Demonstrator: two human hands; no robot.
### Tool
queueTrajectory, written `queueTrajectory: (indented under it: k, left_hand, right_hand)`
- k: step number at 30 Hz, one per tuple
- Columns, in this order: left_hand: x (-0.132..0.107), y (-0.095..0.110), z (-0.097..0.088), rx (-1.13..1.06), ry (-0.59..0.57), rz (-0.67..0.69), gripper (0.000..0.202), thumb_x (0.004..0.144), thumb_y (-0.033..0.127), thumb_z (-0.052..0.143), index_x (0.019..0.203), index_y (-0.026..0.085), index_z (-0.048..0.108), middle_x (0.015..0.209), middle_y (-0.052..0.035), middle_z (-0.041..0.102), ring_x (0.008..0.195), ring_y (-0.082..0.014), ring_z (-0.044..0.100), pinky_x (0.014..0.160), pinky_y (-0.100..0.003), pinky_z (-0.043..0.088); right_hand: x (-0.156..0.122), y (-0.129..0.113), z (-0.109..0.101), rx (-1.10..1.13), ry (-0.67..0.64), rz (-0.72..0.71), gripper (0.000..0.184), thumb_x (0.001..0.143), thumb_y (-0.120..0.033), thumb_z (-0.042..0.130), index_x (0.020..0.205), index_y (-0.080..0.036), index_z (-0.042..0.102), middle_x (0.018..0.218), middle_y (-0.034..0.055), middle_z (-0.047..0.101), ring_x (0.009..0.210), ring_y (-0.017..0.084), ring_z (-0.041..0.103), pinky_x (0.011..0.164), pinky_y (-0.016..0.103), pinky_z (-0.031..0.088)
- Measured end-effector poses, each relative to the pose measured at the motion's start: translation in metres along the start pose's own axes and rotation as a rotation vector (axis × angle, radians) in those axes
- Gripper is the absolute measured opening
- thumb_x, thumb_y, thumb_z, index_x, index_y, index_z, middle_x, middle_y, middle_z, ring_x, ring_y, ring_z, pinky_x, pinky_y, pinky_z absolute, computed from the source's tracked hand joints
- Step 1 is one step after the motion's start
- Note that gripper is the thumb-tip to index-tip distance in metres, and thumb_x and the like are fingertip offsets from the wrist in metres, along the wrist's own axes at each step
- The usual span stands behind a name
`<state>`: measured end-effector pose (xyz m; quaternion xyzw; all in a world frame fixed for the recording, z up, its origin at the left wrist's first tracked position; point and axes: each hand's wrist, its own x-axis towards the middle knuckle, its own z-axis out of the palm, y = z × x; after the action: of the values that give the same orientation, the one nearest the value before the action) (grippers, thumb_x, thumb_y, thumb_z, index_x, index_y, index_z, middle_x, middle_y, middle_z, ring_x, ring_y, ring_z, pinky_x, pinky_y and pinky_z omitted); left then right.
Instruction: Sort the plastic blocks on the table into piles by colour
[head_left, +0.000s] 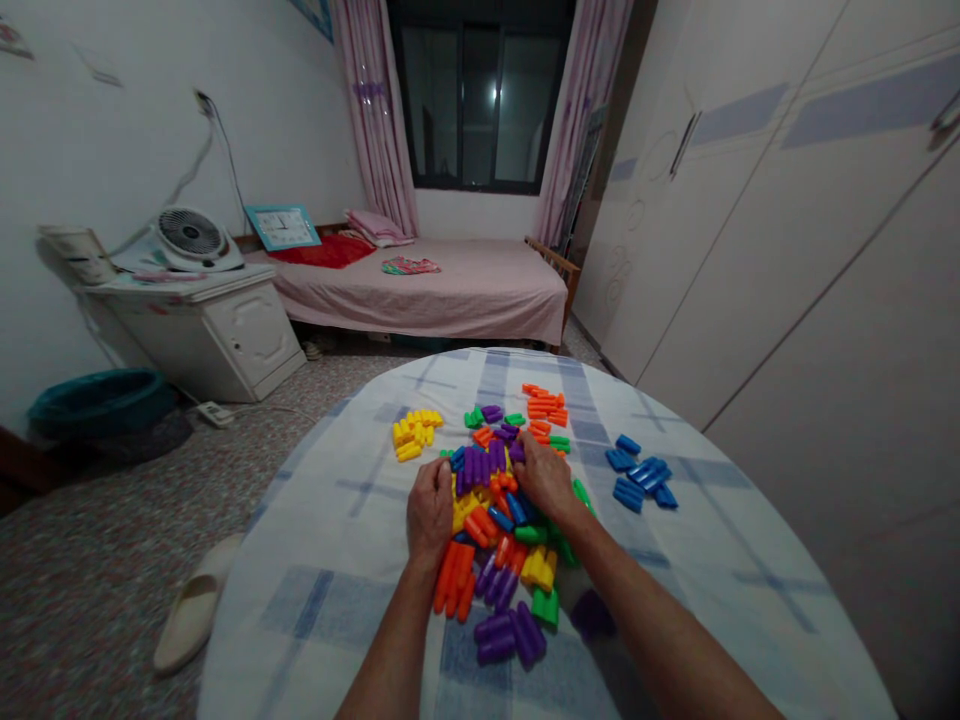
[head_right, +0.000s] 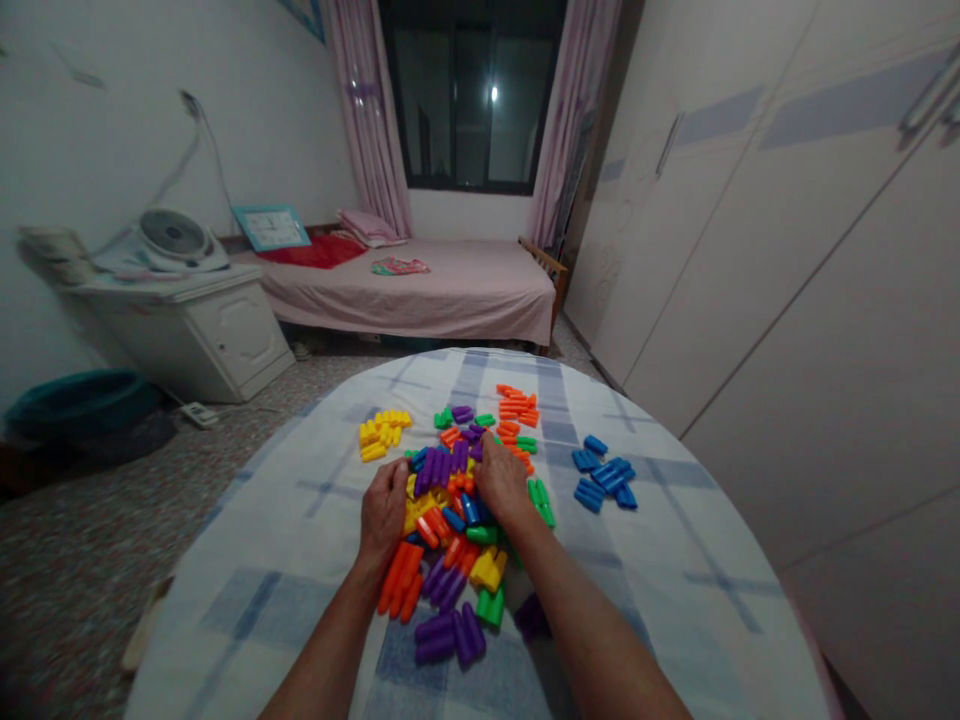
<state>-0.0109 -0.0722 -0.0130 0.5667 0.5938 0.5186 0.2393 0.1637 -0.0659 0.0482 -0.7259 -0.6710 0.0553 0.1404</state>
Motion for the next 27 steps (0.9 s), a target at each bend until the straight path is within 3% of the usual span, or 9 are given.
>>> queueTrajectory:
  k: [6, 10, 13, 17, 21, 24, 27]
  left_hand:
    - [0.001, -0.003, 0.002, -0.004, 0.005, 0.006, 0.036, 0.088, 0.04, 0.038, 0.101, 0.018, 0.063, 0.101, -0.0076, 0.066, 0.096, -0.0195, 0.06, 0.087, -0.032, 0.046]
    - [0.002, -0.002, 0.001, 0.017, 0.001, 0.002, 0.037, 0.088, 0.04, 0.037, 0.101, 0.018, 0.063, 0.101, -0.0085, 0.065, 0.097, -0.0204, 0.06, 0.088, -0.034, 0.045]
    - [0.001, -0.001, 0.001, 0.021, -0.006, 0.003, 0.039, 0.088, 0.041, 0.036, 0.102, 0.017, 0.062, 0.102, -0.0093, 0.065, 0.098, -0.021, 0.059, 0.089, -0.034, 0.044]
    - [0.002, -0.002, 0.0, 0.025, -0.009, -0.004, 0.04, 0.088, 0.043, 0.036, 0.103, 0.016, 0.062, 0.101, -0.0096, 0.065, 0.097, -0.0213, 0.059, 0.089, -0.035, 0.044]
    - [0.003, -0.003, 0.0, 0.036, -0.013, 0.004, 0.042, 0.088, 0.043, 0.035, 0.103, 0.015, 0.063, 0.104, -0.0103, 0.065, 0.099, -0.0217, 0.058, 0.09, -0.035, 0.043]
    - [0.003, -0.003, -0.001, 0.032, -0.013, -0.001, 0.042, 0.087, 0.043, 0.035, 0.104, 0.015, 0.063, 0.104, -0.0105, 0.065, 0.099, -0.0214, 0.059, 0.09, -0.034, 0.043]
    - [0.004, -0.003, 0.0, 0.029, -0.003, -0.009, 0.041, 0.087, 0.043, 0.037, 0.104, 0.016, 0.063, 0.105, -0.0101, 0.065, 0.101, -0.0214, 0.058, 0.091, -0.034, 0.043]
  right_hand:
    - [0.005, 0.021, -0.006, 0.285, 0.031, 0.023, 0.023, 0.075, -0.017, 0.047, 0.097, -0.018, 0.053, 0.082, 0.0028, 0.064, 0.075, 0.017, 0.058, 0.064, 0.024, 0.037]
    - [-0.03, 0.051, -0.032, 0.47, 0.138, -0.065, 0.019, 0.077, -0.026, 0.047, 0.094, -0.02, 0.052, 0.074, -0.0011, 0.06, 0.065, 0.016, 0.055, 0.062, 0.025, 0.04]
    - [-0.077, 0.076, -0.045, 0.434, 0.181, -0.196, 0.021, 0.079, -0.026, 0.045, 0.099, -0.02, 0.051, 0.086, 0.0031, 0.062, 0.076, 0.018, 0.059, 0.07, 0.028, 0.043]
    - [-0.128, 0.102, -0.04, 0.221, 0.204, -0.264, 0.026, 0.076, -0.017, 0.046, 0.1, -0.02, 0.055, 0.094, 0.0063, 0.063, 0.082, 0.02, 0.059, 0.074, 0.031, 0.045]
    - [-0.15, 0.111, -0.033, 0.112, 0.123, -0.325, 0.026, 0.074, -0.014, 0.046, 0.096, -0.018, 0.059, 0.093, 0.0091, 0.064, 0.084, 0.021, 0.059, 0.075, 0.035, 0.047]
    - [-0.158, 0.112, -0.032, 0.17, 0.063, -0.372, 0.038, 0.074, -0.015, 0.047, 0.111, -0.018, 0.057, 0.113, 0.0112, 0.06, 0.104, 0.023, 0.055, 0.089, 0.039, 0.044]
    - [-0.162, 0.11, -0.028, 0.235, 0.037, -0.306, 0.051, 0.078, -0.023, 0.049, 0.13, -0.023, 0.046, 0.133, 0.0104, 0.047, 0.12, 0.024, 0.046, 0.099, 0.042, 0.039]
